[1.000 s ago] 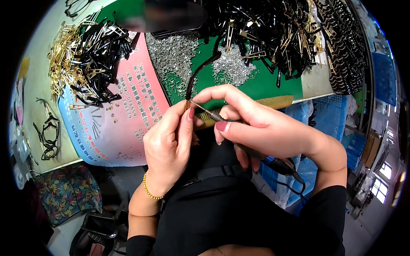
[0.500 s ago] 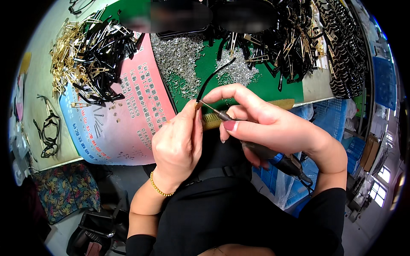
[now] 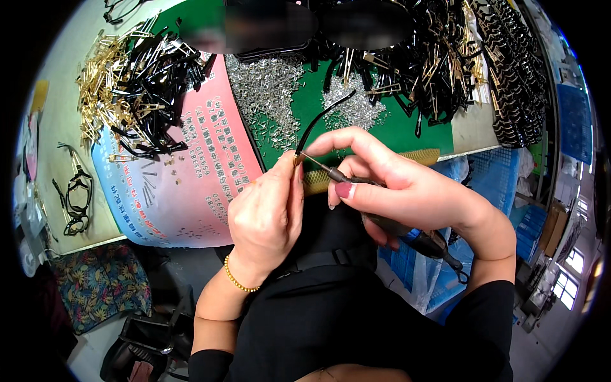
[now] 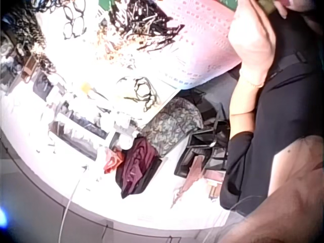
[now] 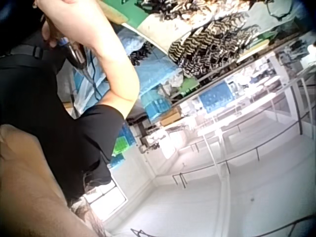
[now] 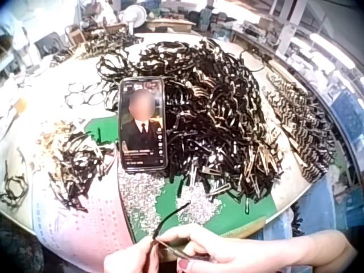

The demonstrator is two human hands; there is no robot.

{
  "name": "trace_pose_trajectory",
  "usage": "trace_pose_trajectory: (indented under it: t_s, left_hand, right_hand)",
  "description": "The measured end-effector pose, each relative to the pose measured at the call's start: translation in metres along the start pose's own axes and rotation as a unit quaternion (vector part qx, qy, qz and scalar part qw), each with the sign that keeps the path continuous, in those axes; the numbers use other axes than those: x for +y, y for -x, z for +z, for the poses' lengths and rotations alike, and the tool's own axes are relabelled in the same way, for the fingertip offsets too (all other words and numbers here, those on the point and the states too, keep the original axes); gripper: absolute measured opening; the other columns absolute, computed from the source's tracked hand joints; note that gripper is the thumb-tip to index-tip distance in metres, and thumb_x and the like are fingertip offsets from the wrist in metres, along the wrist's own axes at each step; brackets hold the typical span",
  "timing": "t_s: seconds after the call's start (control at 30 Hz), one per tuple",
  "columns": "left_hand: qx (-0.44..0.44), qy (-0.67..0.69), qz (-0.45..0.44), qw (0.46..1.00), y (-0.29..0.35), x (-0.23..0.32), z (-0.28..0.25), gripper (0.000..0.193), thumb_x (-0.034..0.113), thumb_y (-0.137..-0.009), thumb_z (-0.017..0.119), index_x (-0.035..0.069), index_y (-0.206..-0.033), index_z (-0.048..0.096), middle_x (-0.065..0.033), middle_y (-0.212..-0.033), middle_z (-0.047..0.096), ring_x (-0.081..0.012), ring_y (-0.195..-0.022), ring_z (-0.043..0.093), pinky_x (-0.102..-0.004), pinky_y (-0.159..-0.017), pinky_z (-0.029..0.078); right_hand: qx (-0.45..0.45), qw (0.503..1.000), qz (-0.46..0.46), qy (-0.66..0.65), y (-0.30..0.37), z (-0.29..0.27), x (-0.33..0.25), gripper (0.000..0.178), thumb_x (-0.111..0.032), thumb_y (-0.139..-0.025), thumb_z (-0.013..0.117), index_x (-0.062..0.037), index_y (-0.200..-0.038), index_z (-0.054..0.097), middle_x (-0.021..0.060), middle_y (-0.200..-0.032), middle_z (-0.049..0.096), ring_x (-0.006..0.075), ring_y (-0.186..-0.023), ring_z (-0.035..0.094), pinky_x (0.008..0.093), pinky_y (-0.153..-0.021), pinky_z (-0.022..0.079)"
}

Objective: The person assembles eyeglasses by attaching temple arms to the frame using a screwdriver. They repeatedly pick up temple arms, align them with the frame, and tighten screws to secure them. The process is repeated for multiple pairs of glasses on a cluttered workbench.

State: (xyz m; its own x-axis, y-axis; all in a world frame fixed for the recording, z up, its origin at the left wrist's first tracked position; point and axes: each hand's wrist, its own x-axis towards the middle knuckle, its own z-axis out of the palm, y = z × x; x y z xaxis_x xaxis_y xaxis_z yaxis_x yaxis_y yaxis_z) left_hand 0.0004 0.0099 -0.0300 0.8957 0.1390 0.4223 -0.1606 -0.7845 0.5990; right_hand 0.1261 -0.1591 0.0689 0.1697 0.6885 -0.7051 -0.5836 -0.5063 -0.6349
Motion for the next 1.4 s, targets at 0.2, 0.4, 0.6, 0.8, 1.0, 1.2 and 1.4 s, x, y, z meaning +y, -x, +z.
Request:
trace_pose_trajectory:
  t_s: [0.2,0.4,0.6,0.8,1.0,1.2,1.4]
  left_hand:
    - [0.010,0.013,0.067,0.998,0.000,-0.007,0.001,0.030,-0.001,-0.088,0.072,-0.008,-0.116,0.066,-0.0077,-0.070,0.062,-0.0197,-0.054,0.059,-0.0310,-0.050,0.046]
    - [0.030,0.038,0.025,0.999,0.001,-0.008,-0.021,0.031,-0.003,-0.088,0.070,-0.007,-0.119,0.066,-0.0105,-0.078,0.068,-0.0209,-0.059,0.064,-0.0308,-0.056,0.051]
    - [0.215,0.257,-0.191,0.923,0.012,-0.051,-0.067,0.026,0.002,-0.104,0.049,-0.005,-0.129,0.048,-0.0152,-0.106,0.071,-0.0168,-0.084,0.068,-0.0315,-0.082,0.055]
    - [0.171,-0.067,-0.247,0.951,0.006,-0.122,-0.145,0.019,0.002,-0.095,0.065,0.000,-0.113,0.068,-0.0057,-0.102,0.052,-0.0147,-0.083,0.054,-0.0280,-0.072,0.046]
    - [-0.002,-0.099,-0.187,0.977,-0.013,-0.141,-0.160,0.017,0.006,-0.086,0.075,0.001,-0.101,0.068,-0.0126,-0.095,0.058,-0.0277,-0.082,0.059,-0.0354,-0.073,0.048]
    - [-0.090,-0.097,-0.213,0.968,-0.008,-0.130,-0.176,0.011,0.000,-0.093,0.066,-0.002,-0.099,0.057,-0.0104,-0.088,0.056,-0.0225,-0.079,0.057,-0.0312,-0.073,0.047]
    - [0.019,0.012,-0.151,0.988,0.005,-0.114,-0.140,0.032,-0.004,-0.101,0.054,-0.001,-0.132,0.060,-0.0058,-0.095,0.058,-0.0135,-0.083,0.055,-0.0245,-0.074,0.046]
  right_hand:
    - [-0.037,0.988,0.031,-0.145,0.004,-0.004,0.006,0.049,-0.016,-0.105,0.054,-0.0002,-0.142,0.026,0.0127,-0.111,0.058,0.0177,-0.061,0.061,0.0321,-0.047,0.050]
    - [0.111,0.884,-0.146,0.430,0.004,0.029,0.005,0.059,-0.018,-0.098,0.066,-0.0028,-0.145,0.034,0.0244,-0.121,0.060,0.0405,-0.101,0.066,0.0448,-0.080,0.055]
    - [0.125,0.768,-0.242,0.579,-0.073,0.059,-0.028,0.034,-0.016,-0.097,0.061,-0.0034,-0.127,0.052,0.0189,-0.109,0.059,0.0403,-0.093,0.065,0.0471,-0.074,0.054]
    - [0.153,0.641,-0.318,0.682,-0.147,0.108,-0.045,0.027,-0.002,-0.083,0.061,0.0037,-0.106,0.049,0.0195,-0.097,0.056,0.0373,-0.076,0.067,0.0444,-0.060,0.056]
    - [0.149,0.596,-0.382,0.690,-0.150,0.096,-0.044,0.025,-0.002,-0.082,0.060,0.0040,-0.105,0.052,0.0174,-0.094,0.058,0.0330,-0.074,0.069,0.0411,-0.057,0.056]
    - [0.113,0.648,-0.401,0.637,-0.143,0.083,-0.044,0.018,-0.003,-0.084,0.058,0.0042,-0.100,0.052,0.0219,-0.090,0.062,0.0382,-0.077,0.068,0.0445,-0.062,0.055]
    - [-0.009,0.862,-0.373,0.343,-0.047,0.047,-0.057,0.026,-0.008,-0.088,0.059,0.0058,-0.109,0.060,0.0236,-0.102,0.066,0.0402,-0.100,0.065,0.0437,-0.086,0.052]
